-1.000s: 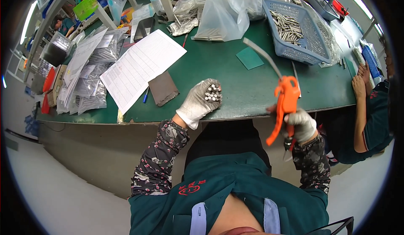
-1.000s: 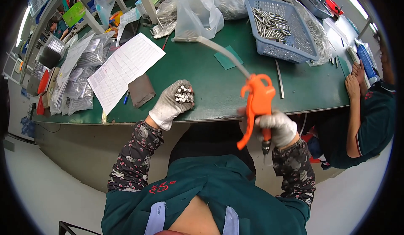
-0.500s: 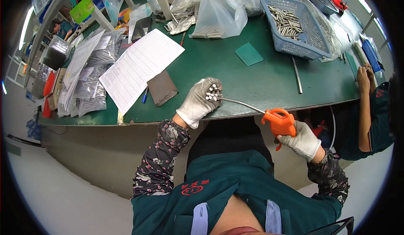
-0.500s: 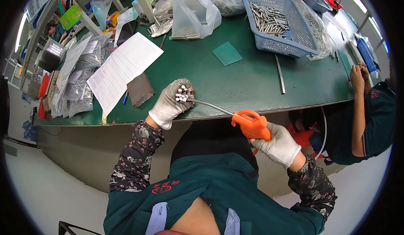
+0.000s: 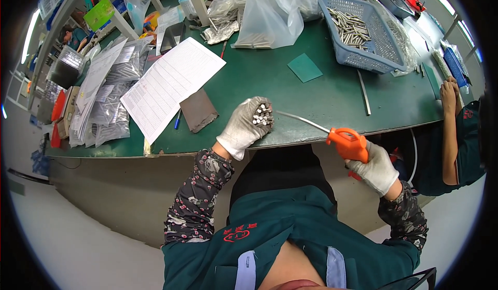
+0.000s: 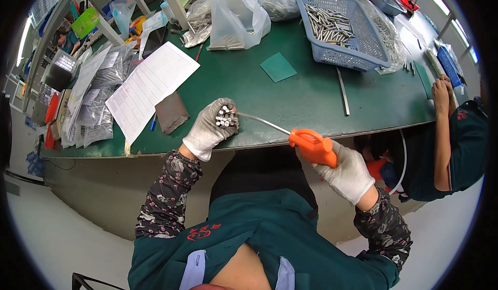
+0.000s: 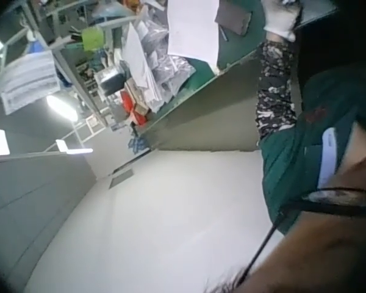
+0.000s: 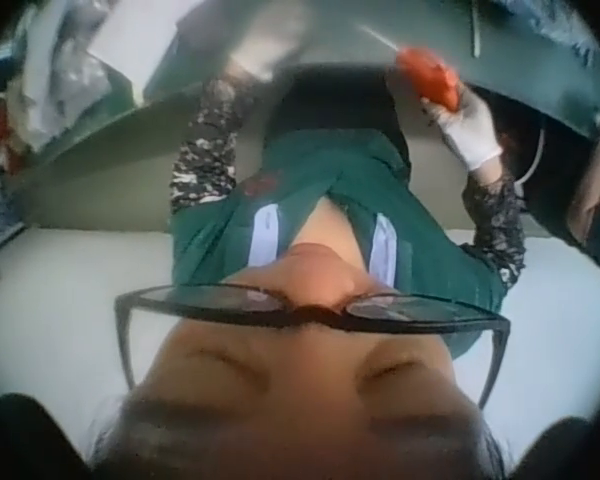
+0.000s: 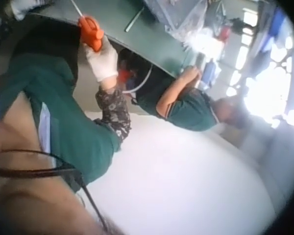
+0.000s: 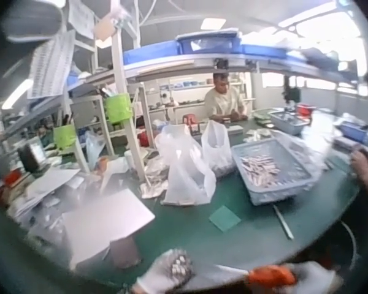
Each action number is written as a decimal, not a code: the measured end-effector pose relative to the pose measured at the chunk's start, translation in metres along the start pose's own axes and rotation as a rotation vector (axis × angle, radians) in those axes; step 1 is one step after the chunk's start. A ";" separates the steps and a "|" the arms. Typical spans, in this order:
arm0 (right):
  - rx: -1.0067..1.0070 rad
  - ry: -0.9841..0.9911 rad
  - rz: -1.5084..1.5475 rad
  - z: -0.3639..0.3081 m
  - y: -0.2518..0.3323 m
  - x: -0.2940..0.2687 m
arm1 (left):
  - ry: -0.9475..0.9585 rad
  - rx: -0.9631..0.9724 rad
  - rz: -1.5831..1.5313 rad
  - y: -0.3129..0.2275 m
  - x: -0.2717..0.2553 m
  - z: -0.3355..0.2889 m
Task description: Gathering, counting, and placing small metal pins into plastic bags at an industrial workbench.
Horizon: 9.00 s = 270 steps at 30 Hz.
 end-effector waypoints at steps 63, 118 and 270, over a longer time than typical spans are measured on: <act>-0.042 0.372 1.504 0.112 0.088 0.121 | -0.253 0.248 0.322 -0.035 0.031 0.026; -0.887 -0.446 -0.140 0.140 0.114 0.085 | 0.112 0.002 0.980 -0.039 -0.029 -0.006; 0.149 0.545 1.667 0.164 0.072 0.109 | -0.124 0.532 0.990 -0.068 0.000 0.026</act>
Point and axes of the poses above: each hand's wrist, its own z-axis towards the middle knuckle, its own x-axis out of the palm, y = z × x, the point moved 3 cm from there along z, towards the middle knuckle, and after that the axes turned 13 degrees about x, right-handed, at the moved point
